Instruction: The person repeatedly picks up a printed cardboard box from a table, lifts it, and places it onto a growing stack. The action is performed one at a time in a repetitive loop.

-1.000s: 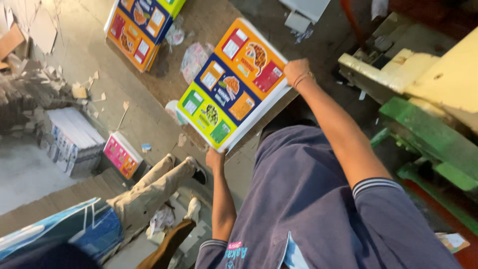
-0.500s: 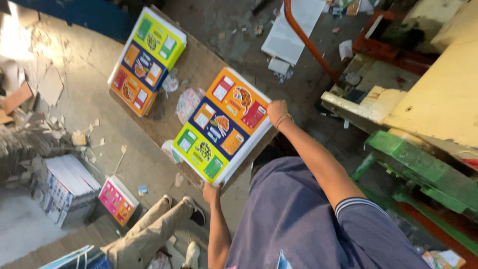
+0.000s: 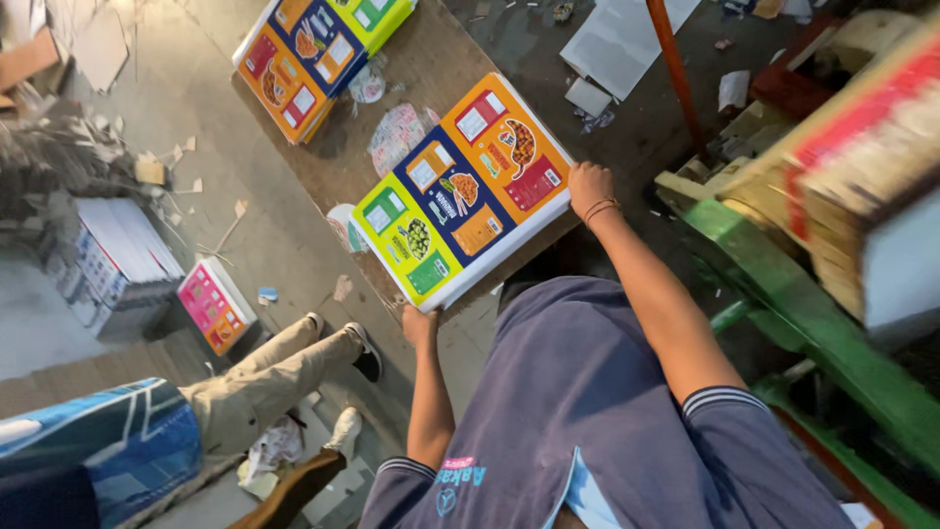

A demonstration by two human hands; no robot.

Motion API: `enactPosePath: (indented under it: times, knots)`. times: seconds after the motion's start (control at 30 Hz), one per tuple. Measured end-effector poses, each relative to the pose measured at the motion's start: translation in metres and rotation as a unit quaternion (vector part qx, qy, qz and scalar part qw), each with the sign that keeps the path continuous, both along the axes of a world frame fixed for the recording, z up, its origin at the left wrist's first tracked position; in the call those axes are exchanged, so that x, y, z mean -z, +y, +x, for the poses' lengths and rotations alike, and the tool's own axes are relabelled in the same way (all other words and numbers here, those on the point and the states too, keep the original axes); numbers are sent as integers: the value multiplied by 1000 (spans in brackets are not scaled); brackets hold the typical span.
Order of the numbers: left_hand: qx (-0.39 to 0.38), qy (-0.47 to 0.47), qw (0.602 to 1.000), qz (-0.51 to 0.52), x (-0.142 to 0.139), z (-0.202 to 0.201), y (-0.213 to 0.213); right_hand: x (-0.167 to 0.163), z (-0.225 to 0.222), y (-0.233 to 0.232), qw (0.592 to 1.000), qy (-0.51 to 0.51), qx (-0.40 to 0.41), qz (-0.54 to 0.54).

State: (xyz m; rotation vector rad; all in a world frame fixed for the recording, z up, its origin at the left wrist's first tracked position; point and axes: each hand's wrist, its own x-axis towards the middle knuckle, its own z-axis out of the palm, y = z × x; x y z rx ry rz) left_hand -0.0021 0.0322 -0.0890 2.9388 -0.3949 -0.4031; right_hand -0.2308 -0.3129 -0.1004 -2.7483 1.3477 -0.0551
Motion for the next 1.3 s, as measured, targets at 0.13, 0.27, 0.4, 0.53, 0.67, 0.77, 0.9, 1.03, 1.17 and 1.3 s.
enactPosePath:
  times: [0.13,0.27,0.4,0.53,0.67,0.77,0.9,1.03,1.17,1.3]
  knots:
    - [8,-2,1000,-1,4,0,3,-4,7,-3,999,32,0,20]
    - [10,0,1000,-5,8,-4,5,-8,8,-3,999,20,31,16]
    - [-9,15,1000,-12,10,-7,6,-8,-4,3,999,-19,19,18]
    - [-28,24,999,-27,11,-8,6,-2,-21,7,985,-97,43,138]
    - [-49,38,995,-81,13,-12,9,5,-34,9,978,-161,34,128]
    - [-32,20,989,-144,15,-18,13,9,-38,10,975,-178,32,126]
    - [-42,36,975,-213,16,-24,13,14,-37,14,970,-185,53,146]
    - [-42,42,963,-264,12,-26,10,20,-35,14,969,-192,56,145]
    - [-32,109,960,-254,3,-23,17,24,-39,3,966,-177,26,186]
    - [5,-136,973,-189,-5,-19,29,18,-59,-5,974,-156,38,161]
